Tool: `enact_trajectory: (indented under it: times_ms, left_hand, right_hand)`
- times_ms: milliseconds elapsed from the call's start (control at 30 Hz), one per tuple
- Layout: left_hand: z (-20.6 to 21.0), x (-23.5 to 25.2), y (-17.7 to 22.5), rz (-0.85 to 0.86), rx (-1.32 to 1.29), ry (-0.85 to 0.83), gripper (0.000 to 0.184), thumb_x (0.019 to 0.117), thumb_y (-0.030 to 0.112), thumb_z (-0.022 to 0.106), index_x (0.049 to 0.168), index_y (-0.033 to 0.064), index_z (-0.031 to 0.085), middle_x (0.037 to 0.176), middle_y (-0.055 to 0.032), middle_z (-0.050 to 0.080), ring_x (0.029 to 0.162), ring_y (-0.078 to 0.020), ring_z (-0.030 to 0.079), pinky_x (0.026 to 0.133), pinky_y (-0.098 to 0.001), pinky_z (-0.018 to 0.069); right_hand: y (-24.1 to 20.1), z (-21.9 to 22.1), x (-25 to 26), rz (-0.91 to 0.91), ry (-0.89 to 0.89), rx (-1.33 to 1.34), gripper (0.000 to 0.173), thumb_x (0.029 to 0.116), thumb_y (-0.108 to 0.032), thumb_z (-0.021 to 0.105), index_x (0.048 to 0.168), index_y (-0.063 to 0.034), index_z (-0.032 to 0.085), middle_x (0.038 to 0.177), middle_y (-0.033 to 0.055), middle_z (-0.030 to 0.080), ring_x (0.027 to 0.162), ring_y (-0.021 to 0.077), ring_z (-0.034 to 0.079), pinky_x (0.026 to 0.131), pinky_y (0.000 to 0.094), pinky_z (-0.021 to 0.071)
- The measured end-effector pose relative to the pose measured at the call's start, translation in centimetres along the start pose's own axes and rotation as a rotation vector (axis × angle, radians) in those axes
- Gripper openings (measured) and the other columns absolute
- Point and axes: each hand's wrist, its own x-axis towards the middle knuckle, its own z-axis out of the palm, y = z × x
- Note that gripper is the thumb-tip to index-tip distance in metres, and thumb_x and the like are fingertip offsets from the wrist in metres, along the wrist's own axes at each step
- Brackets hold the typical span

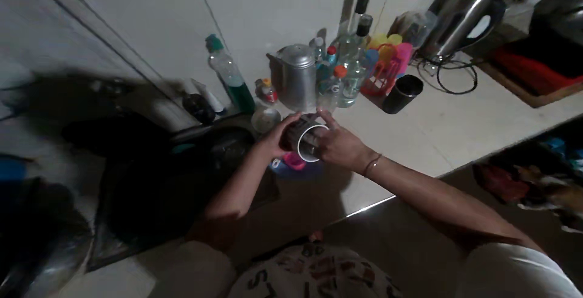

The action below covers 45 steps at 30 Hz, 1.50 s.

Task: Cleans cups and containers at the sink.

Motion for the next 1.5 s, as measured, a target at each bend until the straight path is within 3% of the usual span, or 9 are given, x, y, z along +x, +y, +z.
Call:
enact_trajectory:
  times_ms: [167, 267, 333, 567, 700, 933, 1133, 1300, 1500]
  left_hand:
    - [-5.8, -5.5, 0.7, 0.532, 0.026, 0.432, 0.041, 0.1080, 0.030, 0.041, 0.146, 0.0169, 0.050, 0.129, -0.0039, 0.063, 0.110, -0.0145, 0.063, 0.091, -0.0362, 0.0553]
    - [-11.1, -7.6, -0.5, 1.046, 0.234, 0.612, 0.052, 0.1004, 0.026, 0.055, 0.147, 0.0032, 0.047, 0.142, -0.0081, 0.057, 0.123, -0.0130, 0.059, 0.102, -0.0340, 0.0528]
    - [-13.8, -10.6, -1.9, 1.121, 0.366, 0.670, 0.054, 0.1027, 0.029, 0.055, 0.150, 0.0052, 0.044, 0.148, -0.0065, 0.052, 0.127, -0.0110, 0.056, 0.104, -0.0327, 0.0510]
    - [-19.4, -19.4, -4.0, 0.599, 0.074, 0.575, 0.078, 0.0962, 0.079, 0.026, 0.145, 0.0236, 0.052, 0.126, 0.0014, 0.068, 0.109, -0.0132, 0.067, 0.086, -0.0366, 0.0601]
    - [-22.2, -19.2, -6.5, 0.811, 0.355, 0.730, 0.080, 0.0949, 0.064, 0.053, 0.151, 0.0082, 0.042, 0.144, -0.0051, 0.055, 0.127, -0.0117, 0.057, 0.104, -0.0351, 0.0516]
    - [-21.3, -22.8, -3.5, 0.602, 0.682, 0.570, 0.052, 0.0865, 0.014, 0.075, 0.132, -0.0028, 0.057, 0.113, -0.0063, 0.069, 0.097, -0.0054, 0.067, 0.088, -0.0257, 0.0572]
    - [-20.0, -20.9, -3.8, 0.411, 0.379, 0.665, 0.029, 0.1043, 0.021, 0.057, 0.121, -0.0017, 0.062, 0.102, -0.0059, 0.070, 0.089, -0.0105, 0.069, 0.079, -0.0311, 0.0601]
    - [-17.7, -19.4, -6.1, 0.294, -0.058, 0.623, 0.045, 0.1111, 0.038, 0.038, 0.147, 0.0102, 0.043, 0.127, -0.0101, 0.061, 0.104, -0.0224, 0.068, 0.079, -0.0454, 0.0618]
    - [-13.4, -15.7, -6.5, 0.328, -0.274, 0.570, 0.031, 0.1120, 0.037, 0.025, 0.101, 0.0213, 0.050, 0.081, 0.0096, 0.058, 0.072, 0.0002, 0.060, 0.066, -0.0198, 0.0552]
  right_hand:
    - [-3.4, 3.3, 10.4, 0.253, -0.044, 0.481, 0.030, 0.0882, -0.004, 0.072, 0.116, 0.0056, 0.071, 0.115, 0.0234, 0.071, 0.120, 0.0420, 0.062, 0.122, 0.0686, 0.0121]
    - [-7.0, 3.6, 16.5, 0.565, 0.058, 1.423, 0.052, 0.0836, 0.002, 0.077, 0.131, 0.0050, 0.057, 0.122, 0.0134, 0.067, 0.116, 0.0153, 0.064, 0.106, 0.0305, 0.0499]
    - [-9.5, 3.9, 19.3, 0.738, 0.060, 1.818, 0.062, 0.0791, 0.007, 0.079, 0.135, -0.0015, 0.053, 0.122, 0.0100, 0.067, 0.111, 0.0127, 0.065, 0.098, 0.0335, 0.0561]
    - [-16.4, 8.2, 22.2, 0.143, -0.088, 0.742, 0.047, 0.0891, -0.032, 0.076, 0.122, 0.0000, 0.071, 0.120, 0.0227, 0.071, 0.123, 0.0398, 0.061, 0.120, 0.0679, 0.0187]
    - [-17.2, 6.4, 23.7, 0.497, -0.320, 1.529, 0.059, 0.0834, 0.002, 0.079, 0.137, 0.0042, 0.054, 0.123, 0.0175, 0.065, 0.112, 0.0162, 0.063, 0.101, 0.0331, 0.0510]
    - [-15.6, 6.9, 24.1, 0.507, -0.324, 1.640, 0.058, 0.0847, -0.001, 0.080, 0.136, 0.0055, 0.054, 0.119, 0.0174, 0.068, 0.107, 0.0153, 0.065, 0.098, 0.0329, 0.0526]
    - [-15.0, 7.9, 23.5, 0.582, -0.071, 1.371, 0.034, 0.0898, -0.013, 0.079, 0.116, 0.0064, 0.067, 0.101, 0.0200, 0.070, 0.092, 0.0253, 0.068, 0.088, 0.0439, 0.0556]
    - [-15.4, 8.1, 21.9, 0.720, 0.108, 0.881, 0.045, 0.0988, -0.030, 0.067, 0.133, -0.0012, 0.065, 0.126, 0.0194, 0.069, 0.118, 0.0322, 0.066, 0.105, 0.0487, 0.0507]
    - [-17.6, 7.3, 18.9, 0.533, 0.046, 0.715, 0.045, 0.1006, -0.028, 0.063, 0.140, -0.0066, 0.063, 0.158, 0.0157, 0.046, 0.152, 0.0336, 0.033, 0.126, 0.0536, 0.0196]
